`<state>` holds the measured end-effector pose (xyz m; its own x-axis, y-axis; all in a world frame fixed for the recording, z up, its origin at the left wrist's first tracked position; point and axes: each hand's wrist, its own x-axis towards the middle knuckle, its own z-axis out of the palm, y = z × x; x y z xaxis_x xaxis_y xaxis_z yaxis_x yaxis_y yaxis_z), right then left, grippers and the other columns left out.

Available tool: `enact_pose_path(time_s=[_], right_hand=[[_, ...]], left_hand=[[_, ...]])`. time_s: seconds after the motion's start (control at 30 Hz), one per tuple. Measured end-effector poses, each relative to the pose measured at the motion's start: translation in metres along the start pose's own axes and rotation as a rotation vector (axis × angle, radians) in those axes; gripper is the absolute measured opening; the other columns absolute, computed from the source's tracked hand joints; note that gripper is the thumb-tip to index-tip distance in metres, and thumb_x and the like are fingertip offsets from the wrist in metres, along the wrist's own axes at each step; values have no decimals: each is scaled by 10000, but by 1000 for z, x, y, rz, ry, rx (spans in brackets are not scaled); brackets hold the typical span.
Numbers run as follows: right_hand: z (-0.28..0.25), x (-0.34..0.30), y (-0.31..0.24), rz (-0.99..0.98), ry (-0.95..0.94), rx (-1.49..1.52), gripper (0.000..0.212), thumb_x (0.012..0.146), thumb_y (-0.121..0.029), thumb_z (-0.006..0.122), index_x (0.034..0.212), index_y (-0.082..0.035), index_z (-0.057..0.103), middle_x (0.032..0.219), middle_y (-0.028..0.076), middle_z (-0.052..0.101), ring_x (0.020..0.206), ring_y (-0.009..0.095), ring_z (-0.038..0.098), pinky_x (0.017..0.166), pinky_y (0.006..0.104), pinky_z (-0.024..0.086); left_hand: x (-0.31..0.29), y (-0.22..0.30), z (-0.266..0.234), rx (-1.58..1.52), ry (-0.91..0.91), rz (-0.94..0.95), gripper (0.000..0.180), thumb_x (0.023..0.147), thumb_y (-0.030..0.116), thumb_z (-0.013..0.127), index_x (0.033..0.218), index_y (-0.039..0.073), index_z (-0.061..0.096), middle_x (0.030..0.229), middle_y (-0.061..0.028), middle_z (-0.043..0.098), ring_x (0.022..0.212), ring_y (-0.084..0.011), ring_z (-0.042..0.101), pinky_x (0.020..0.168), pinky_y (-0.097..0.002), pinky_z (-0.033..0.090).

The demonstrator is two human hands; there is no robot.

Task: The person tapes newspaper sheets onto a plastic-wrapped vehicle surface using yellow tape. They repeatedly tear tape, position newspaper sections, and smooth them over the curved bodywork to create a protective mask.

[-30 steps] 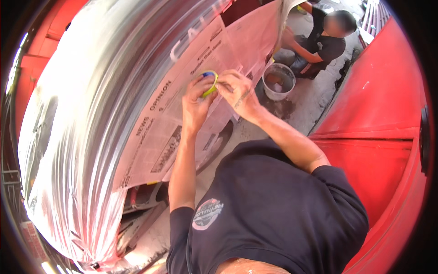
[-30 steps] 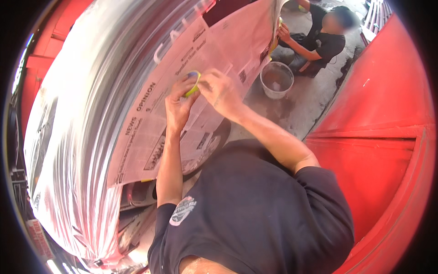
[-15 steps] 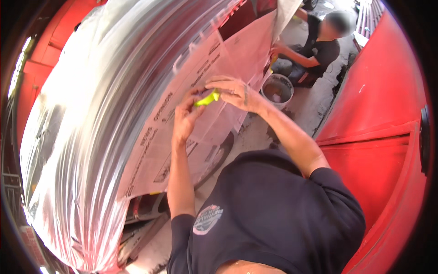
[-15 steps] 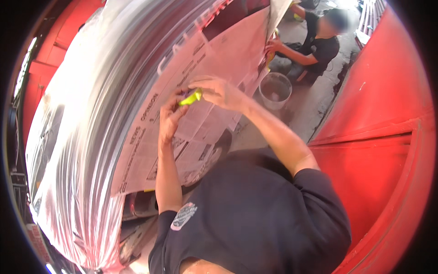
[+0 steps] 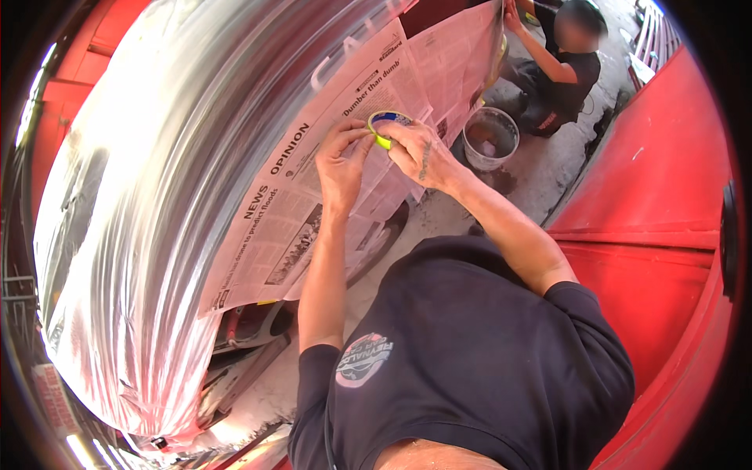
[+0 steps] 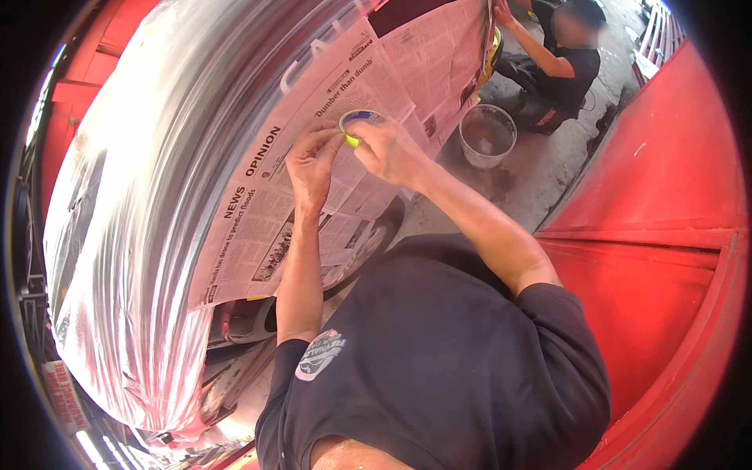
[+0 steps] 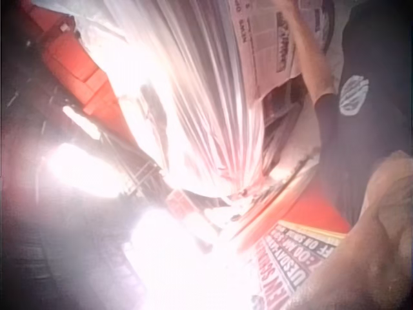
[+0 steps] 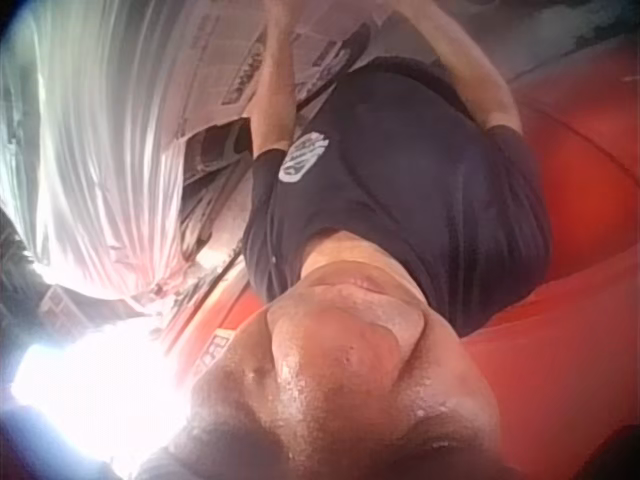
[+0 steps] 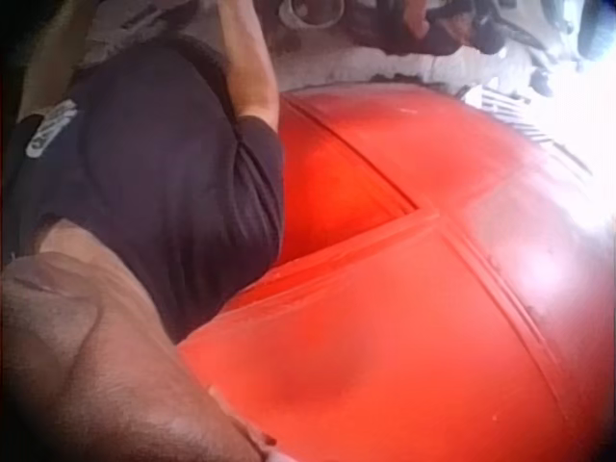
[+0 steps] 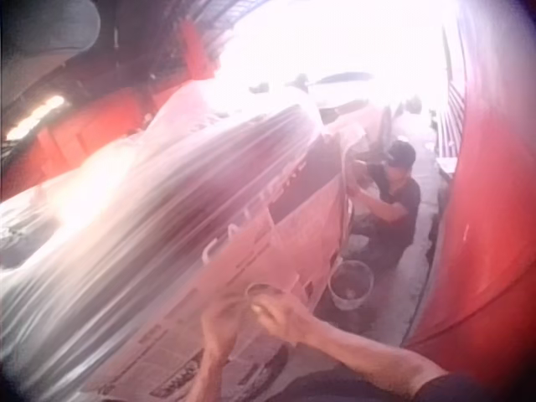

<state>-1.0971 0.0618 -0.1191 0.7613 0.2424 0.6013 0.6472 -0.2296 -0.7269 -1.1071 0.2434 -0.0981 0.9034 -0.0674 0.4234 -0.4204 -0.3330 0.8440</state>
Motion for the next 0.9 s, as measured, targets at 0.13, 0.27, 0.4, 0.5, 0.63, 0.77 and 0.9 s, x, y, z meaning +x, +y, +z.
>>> enact_pose_path(time_s=[0.13,0.27,0.4,0.5,0.63,0.77,0.9], right_hand=[[12,-2,10,21,154,-57,243,861,-73,607,1068,18,697,828,221,685,775,379,691,740,427,530],[-4,2,48,417,242,-4,241,880,-161,636,979,42,720,811,225,695,736,309,707,671,410,524],[-50,3,44,688,8,-17,291,881,-212,668,1002,43,739,810,191,721,691,183,687,642,348,520],[-36,4,9,483,25,155,284,868,-210,685,1018,23,745,778,159,717,649,165,656,631,330,518],[-2,5,35,389,3,313,211,892,-148,721,1010,27,730,728,68,667,632,81,590,565,273,470],[-11,10,42,355,-77,260,200,885,-129,700,991,40,717,725,78,666,681,84,610,627,281,487],[-38,9,83,526,29,315,244,901,-196,666,1014,10,732,805,80,703,748,145,644,700,307,488]], left_hand=[[-2,-2,6,33,69,47,94,854,-3,760,939,-24,726,1051,-97,691,967,-214,660,855,-319,521],[-3,0,12,151,149,100,64,873,-11,743,915,-43,706,1025,-85,681,896,-171,630,771,-288,505],[3,10,9,102,183,-100,95,898,39,748,940,-38,715,1022,-65,690,859,-126,618,752,-264,505],[3,6,13,162,161,-58,125,905,71,756,963,-34,724,1020,-57,696,856,-116,621,757,-261,511],[7,10,11,292,128,-12,122,917,80,744,953,-35,729,1016,-70,696,857,-127,626,756,-261,509],[14,14,11,333,120,-20,233,934,94,724,1137,-19,704,1003,-92,696,843,-153,636,752,-293,518],[26,41,23,393,131,-127,412,938,114,717,1333,35,628,932,-102,694,783,-175,645,727,-330,527]])
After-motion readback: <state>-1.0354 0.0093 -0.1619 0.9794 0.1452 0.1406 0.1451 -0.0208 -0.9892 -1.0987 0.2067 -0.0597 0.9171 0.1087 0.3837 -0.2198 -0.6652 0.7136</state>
